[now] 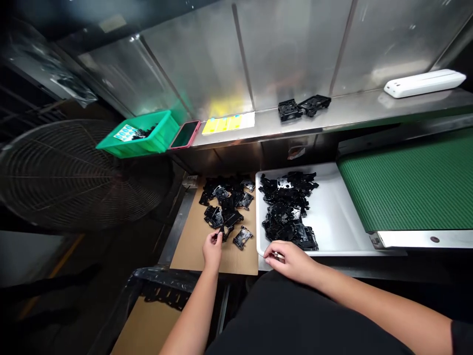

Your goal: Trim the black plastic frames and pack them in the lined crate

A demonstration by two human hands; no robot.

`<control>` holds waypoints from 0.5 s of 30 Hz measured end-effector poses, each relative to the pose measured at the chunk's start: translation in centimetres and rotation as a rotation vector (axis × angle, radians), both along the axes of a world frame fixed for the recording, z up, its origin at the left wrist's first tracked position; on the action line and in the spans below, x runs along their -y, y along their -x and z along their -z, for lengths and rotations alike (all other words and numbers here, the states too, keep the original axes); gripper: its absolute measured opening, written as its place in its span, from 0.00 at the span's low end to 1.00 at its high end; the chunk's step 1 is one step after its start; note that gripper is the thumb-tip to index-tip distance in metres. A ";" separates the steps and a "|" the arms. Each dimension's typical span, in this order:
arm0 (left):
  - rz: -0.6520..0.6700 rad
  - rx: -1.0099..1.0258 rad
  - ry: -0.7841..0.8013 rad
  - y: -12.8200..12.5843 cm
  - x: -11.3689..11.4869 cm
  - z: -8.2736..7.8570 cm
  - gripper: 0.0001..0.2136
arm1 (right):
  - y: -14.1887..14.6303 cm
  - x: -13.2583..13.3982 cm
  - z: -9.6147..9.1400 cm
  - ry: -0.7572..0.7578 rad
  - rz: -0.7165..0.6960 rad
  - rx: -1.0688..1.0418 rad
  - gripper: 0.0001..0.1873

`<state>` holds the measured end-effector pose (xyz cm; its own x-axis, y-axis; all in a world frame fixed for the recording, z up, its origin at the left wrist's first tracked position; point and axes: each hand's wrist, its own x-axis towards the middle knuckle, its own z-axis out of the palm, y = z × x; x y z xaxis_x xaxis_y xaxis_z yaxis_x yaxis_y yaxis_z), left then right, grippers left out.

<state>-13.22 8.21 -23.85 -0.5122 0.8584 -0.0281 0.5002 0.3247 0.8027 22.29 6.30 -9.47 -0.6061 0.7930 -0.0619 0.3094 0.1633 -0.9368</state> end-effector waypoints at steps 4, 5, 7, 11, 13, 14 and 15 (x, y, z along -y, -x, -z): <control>-0.004 0.038 -0.029 0.0 1.2 -0.7 0.16 | -0.4 -0.7 0.0 -0.012 0.020 -0.025 0.09; 0.004 0.037 -0.039 -0.2 1.3 -0.9 0.16 | -0.3 -0.8 0.0 -0.014 0.019 -0.030 0.09; 0.026 0.037 -0.057 -0.7 1.2 -1.2 0.16 | -0.1 -0.9 0.1 -0.019 0.011 -0.042 0.09; 0.024 0.068 -0.074 -1.4 0.7 -1.9 0.16 | 0.5 -0.5 0.3 -0.028 -0.016 -0.068 0.09; -0.044 0.087 -0.104 -1.4 0.7 -2.3 0.17 | 0.6 -0.2 0.4 -0.030 -0.026 -0.079 0.09; -0.091 0.097 -0.130 -1.4 0.8 -2.6 0.17 | 0.6 0.0 0.5 -0.030 -0.029 -0.084 0.09; -0.141 0.106 -0.168 -1.3 0.8 -3.0 0.17 | 0.6 0.1 0.5 -0.030 -0.028 -0.088 0.09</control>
